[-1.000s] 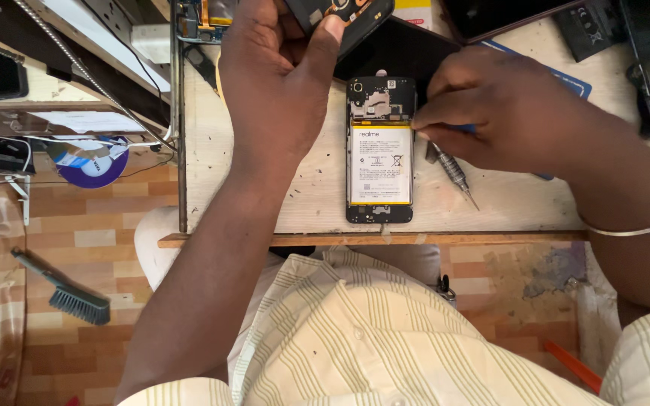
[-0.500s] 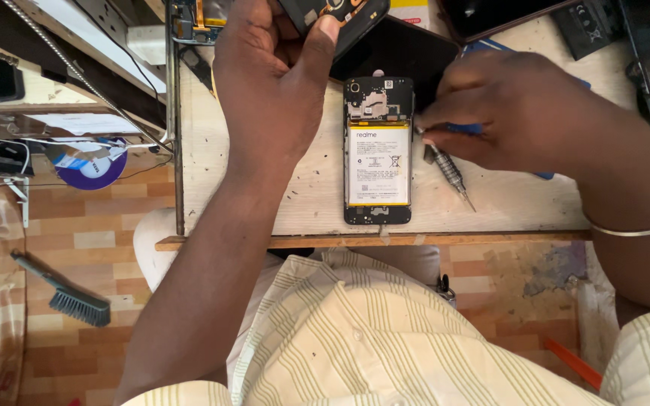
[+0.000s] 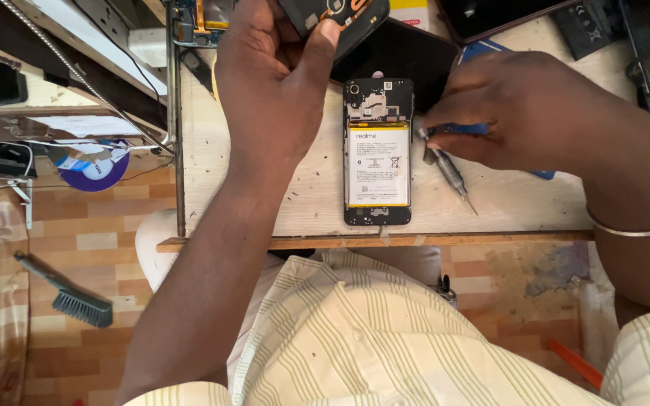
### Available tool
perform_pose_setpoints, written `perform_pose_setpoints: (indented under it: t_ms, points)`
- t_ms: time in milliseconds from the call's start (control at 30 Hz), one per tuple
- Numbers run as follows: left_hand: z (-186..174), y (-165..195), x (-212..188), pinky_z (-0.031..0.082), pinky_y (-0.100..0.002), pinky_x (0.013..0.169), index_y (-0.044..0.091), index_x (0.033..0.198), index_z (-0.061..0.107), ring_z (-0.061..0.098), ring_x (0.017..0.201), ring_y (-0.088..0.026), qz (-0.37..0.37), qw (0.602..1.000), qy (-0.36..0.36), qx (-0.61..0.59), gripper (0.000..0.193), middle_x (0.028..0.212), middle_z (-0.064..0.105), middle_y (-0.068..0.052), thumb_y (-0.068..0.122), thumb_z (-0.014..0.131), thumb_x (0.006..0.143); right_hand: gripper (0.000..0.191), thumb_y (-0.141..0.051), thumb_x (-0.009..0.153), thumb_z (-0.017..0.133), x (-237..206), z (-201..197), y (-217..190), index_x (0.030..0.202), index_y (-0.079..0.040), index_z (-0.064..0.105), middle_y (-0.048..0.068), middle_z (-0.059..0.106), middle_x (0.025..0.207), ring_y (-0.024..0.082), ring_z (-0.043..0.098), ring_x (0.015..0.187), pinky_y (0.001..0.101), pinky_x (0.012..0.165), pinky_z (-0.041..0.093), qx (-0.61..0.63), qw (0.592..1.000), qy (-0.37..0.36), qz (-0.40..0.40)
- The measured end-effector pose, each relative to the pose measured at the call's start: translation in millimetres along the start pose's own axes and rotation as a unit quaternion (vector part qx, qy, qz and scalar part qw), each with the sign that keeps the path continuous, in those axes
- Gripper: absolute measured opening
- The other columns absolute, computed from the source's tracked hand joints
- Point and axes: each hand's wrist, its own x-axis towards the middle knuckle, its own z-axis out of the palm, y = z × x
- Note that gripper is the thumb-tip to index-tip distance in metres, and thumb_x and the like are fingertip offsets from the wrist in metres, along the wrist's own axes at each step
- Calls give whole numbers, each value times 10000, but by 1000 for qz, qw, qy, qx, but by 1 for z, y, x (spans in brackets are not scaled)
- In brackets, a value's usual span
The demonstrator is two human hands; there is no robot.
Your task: The person uses a screwdriver to unscrew components inside a smartphone with its back cover removed, then lifts out the battery and works on the internal parts. They later press the back cover onto the phone and press along its edges to close it.
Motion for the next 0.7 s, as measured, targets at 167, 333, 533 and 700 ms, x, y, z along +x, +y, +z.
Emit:
perform_pose_setpoints:
  t_ms: [167, 333, 533, 700]
  points:
    - [4, 6, 1, 598, -226, 783, 33, 1222, 587, 697, 888, -45, -62, 994, -65, -67, 234, 1018, 707, -15, -31, 700, 1027, 282, -222, 812, 913, 1, -10, -2, 991, -74, 753, 90, 658, 857, 261, 673, 806, 378, 669, 535, -45, 996, 81, 11]
    - [8, 13, -1, 608, -226, 796, 37, 1239, 631, 710, 923, -51, -70, 985, -156, -26, 287, 1049, 736, -30, -60, 730, 989, 330, -78, 916, 880, 3, -9, -7, 1185, 3, 706, 141, 659, 1010, 206, 675, 843, 306, 709, 528, -12, 966, 253, -43]
    - [10, 15, -2, 615, -234, 809, 42, 1225, 635, 725, 936, -51, -84, 977, -193, -27, 287, 1028, 748, -22, -62, 737, 978, 277, -23, 960, 887, 7, 5, -15, 1190, -9, 732, 112, 650, 984, 200, 659, 823, 293, 683, 514, -6, 954, 299, -25]
    - [10, 15, -1, 623, -236, 861, 44, 1241, 632, 711, 987, -50, -68, 978, -193, -50, 306, 1067, 740, -21, -88, 726, 981, 193, -13, 912, 908, 12, 7, -15, 1058, -19, 781, 103, 654, 927, 209, 650, 760, 322, 629, 490, -37, 951, 306, -35]
